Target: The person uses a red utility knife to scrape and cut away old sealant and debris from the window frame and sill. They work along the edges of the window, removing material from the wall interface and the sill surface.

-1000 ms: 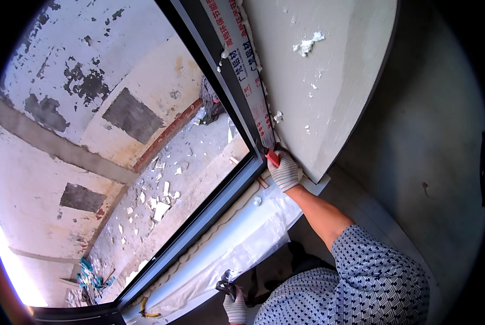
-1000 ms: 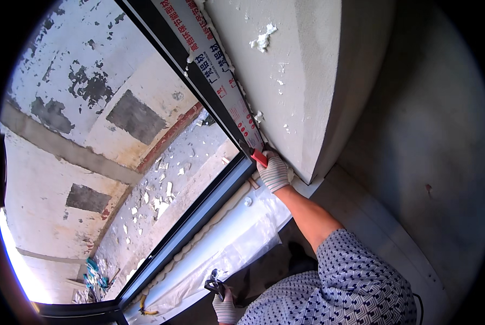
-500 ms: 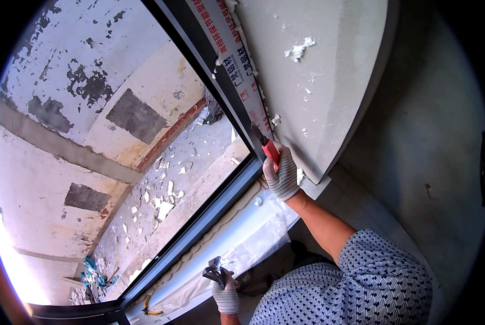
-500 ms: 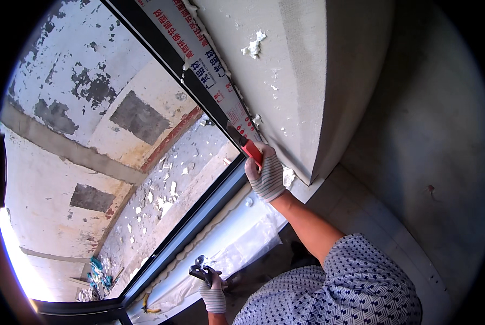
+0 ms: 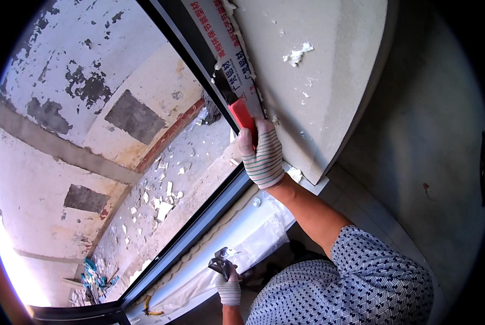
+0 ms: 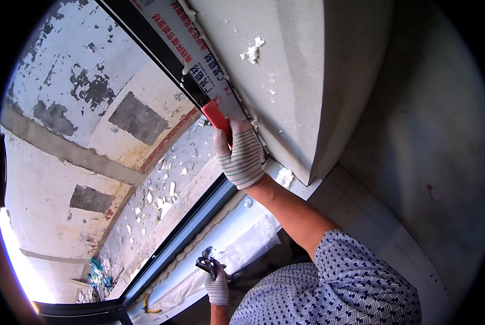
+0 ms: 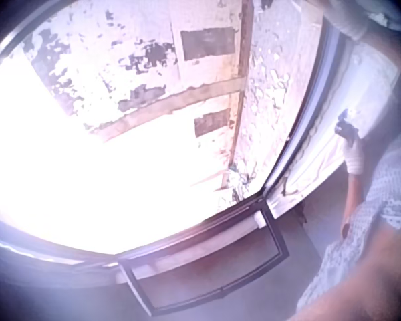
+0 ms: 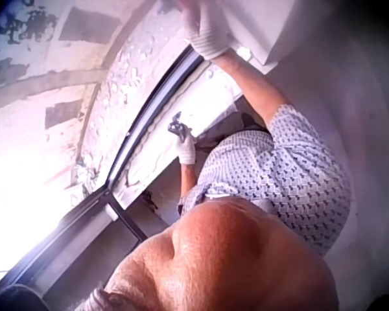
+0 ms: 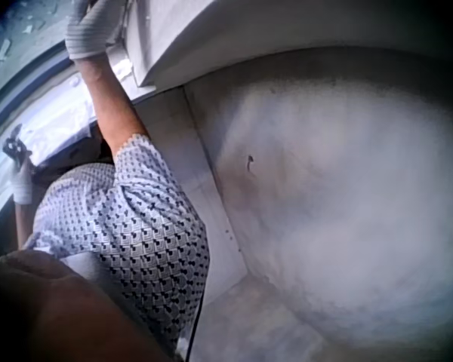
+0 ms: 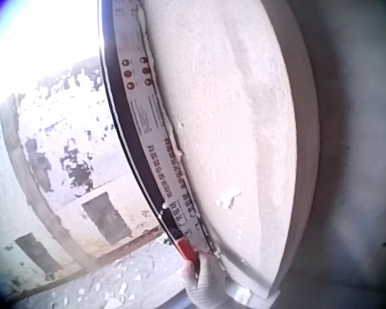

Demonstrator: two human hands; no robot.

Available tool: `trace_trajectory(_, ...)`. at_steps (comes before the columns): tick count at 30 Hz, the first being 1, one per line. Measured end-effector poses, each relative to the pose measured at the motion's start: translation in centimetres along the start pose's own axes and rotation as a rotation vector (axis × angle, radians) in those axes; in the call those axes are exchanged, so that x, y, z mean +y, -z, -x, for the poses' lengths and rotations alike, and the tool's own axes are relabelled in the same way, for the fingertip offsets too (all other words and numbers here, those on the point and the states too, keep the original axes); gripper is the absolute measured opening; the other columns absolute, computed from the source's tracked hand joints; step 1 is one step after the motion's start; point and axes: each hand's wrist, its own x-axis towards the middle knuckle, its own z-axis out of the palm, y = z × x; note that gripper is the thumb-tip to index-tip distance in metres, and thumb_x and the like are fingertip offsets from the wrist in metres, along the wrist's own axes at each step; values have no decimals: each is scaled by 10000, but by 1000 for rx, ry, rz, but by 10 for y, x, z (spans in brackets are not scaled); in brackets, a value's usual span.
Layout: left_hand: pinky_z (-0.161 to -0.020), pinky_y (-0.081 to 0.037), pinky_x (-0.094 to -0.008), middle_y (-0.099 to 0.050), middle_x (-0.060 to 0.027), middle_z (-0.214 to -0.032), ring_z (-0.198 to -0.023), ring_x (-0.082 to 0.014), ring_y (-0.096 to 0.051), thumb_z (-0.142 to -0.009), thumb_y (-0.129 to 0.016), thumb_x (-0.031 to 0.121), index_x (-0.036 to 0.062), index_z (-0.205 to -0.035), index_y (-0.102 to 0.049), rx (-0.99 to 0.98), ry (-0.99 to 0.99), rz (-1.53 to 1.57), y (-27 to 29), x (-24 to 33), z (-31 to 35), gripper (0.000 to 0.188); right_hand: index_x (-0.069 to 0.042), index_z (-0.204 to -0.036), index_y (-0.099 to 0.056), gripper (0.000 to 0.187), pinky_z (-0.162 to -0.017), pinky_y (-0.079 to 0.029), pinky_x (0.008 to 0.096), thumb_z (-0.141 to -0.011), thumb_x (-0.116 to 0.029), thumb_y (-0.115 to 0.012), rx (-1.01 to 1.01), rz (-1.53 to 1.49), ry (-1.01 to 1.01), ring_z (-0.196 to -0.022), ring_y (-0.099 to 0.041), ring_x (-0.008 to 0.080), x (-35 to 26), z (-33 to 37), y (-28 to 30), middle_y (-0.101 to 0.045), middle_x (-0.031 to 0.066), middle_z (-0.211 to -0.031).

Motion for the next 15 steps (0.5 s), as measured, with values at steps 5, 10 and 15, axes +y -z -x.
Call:
trace_trajectory(5, -597, -470, -271, -651, -20, -759, -637, -84, -572, -1034, -612, 234, 30, -1051, -683, 4, 34, -50, 19, -12, -15, 217, 8, -1165, -570, 280, -674, -523, 437, -1007, -216, -630, 18, 90, 17, -768, -595, 330, -7, -5, 4, -613, 179, -921)
trace_trajectory(10, -502, -377, -240, -565, 18, -605, -524, -68, -509, -1018, -637, 297, 42, -919, -699, 8, -17, -30, 29, -16, -41, 281, 8, -1164, -580, 281, -674, -531, 433, -997, -208, -645, 54, 161, 66, -776, -616, 336, -32, -32, 7, -623, 185, -924)
trace_trajectory(15, -608, -465, -281, -672, -32, -821, -670, -90, -568, -1025, -627, 259, 37, -1029, -686, -144, -5, -80, 42, 8, -62, 229, -2, -1196, -596, 309, -707, -554, 409, -1009, -244, -637, 102, 168, -5, -801, -652, 325, -34, -35, 8, -640, 187, -972)
